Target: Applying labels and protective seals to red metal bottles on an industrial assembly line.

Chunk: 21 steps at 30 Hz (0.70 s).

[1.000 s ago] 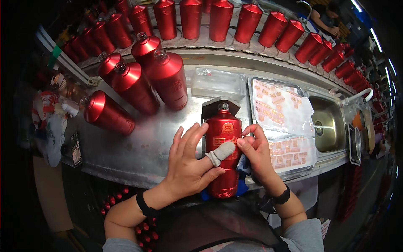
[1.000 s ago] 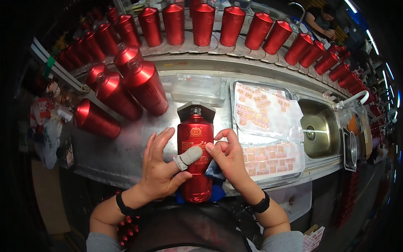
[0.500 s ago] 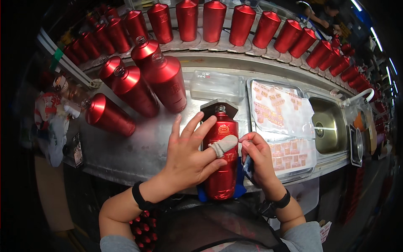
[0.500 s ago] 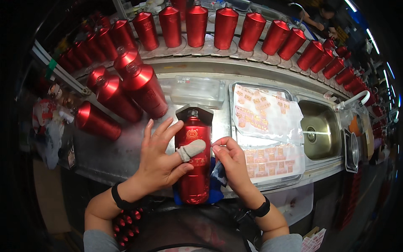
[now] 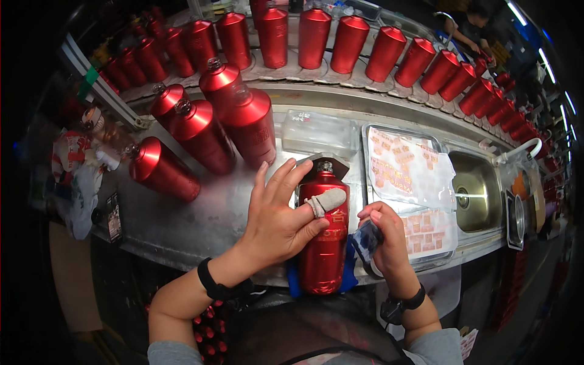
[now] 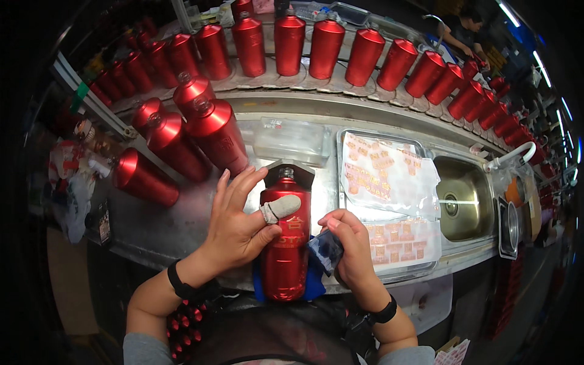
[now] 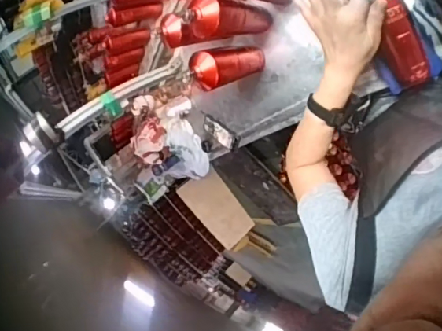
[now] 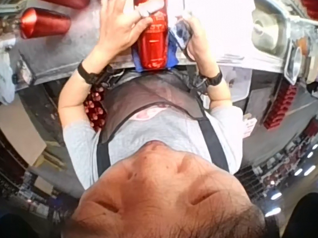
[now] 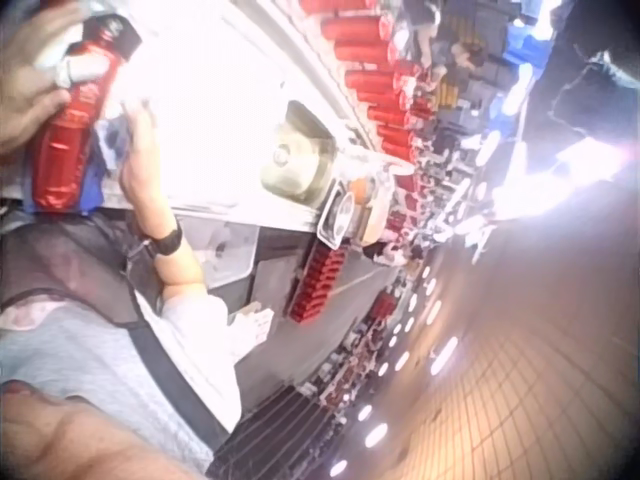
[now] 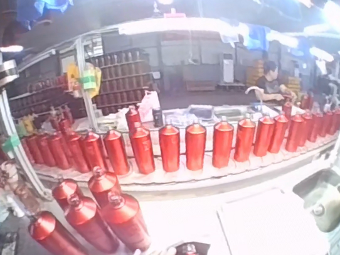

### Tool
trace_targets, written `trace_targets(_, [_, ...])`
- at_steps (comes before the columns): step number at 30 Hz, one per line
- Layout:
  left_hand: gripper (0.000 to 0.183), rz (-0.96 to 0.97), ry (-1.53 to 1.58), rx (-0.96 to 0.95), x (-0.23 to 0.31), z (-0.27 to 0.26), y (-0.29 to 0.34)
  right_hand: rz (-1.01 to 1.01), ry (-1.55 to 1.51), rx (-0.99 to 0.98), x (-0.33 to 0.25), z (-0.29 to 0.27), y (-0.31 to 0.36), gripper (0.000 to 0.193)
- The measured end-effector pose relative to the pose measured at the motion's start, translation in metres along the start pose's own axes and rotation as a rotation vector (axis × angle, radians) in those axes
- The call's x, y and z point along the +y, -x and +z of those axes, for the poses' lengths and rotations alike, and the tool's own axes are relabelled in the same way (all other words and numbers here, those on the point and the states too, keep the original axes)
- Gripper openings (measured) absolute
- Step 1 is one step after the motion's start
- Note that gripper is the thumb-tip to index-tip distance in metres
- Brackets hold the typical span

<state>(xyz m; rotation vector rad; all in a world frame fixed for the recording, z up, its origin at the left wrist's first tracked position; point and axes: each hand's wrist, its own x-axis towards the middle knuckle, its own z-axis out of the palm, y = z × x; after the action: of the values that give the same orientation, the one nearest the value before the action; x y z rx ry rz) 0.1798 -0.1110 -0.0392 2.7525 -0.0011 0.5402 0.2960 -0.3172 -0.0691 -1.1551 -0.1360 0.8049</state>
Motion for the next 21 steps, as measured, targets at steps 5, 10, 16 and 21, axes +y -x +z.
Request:
trace_targets(5, [0.028,-0.011,0.115,0.112,0.002,0.006,-0.004,-0.001,0.016,-0.020,-0.007,-0.001,0.005,0.018])
trace_targets(10, [0.031,-0.112,0.173,0.113,0.001,0.006,0.010,-0.030,0.107,-0.003,-0.006,0.004,-0.004,0.014])
trace_targets(16, [0.034,-0.099,0.279,0.150,0.000,0.014,0.013,-0.158,0.271,-0.018,-0.009,0.012,-0.026,0.011])
trace_targets(21, [0.041,-0.185,0.383,0.106,0.005,0.018,0.024,-0.181,0.290,-0.086,0.000,0.019,-0.050,0.028])
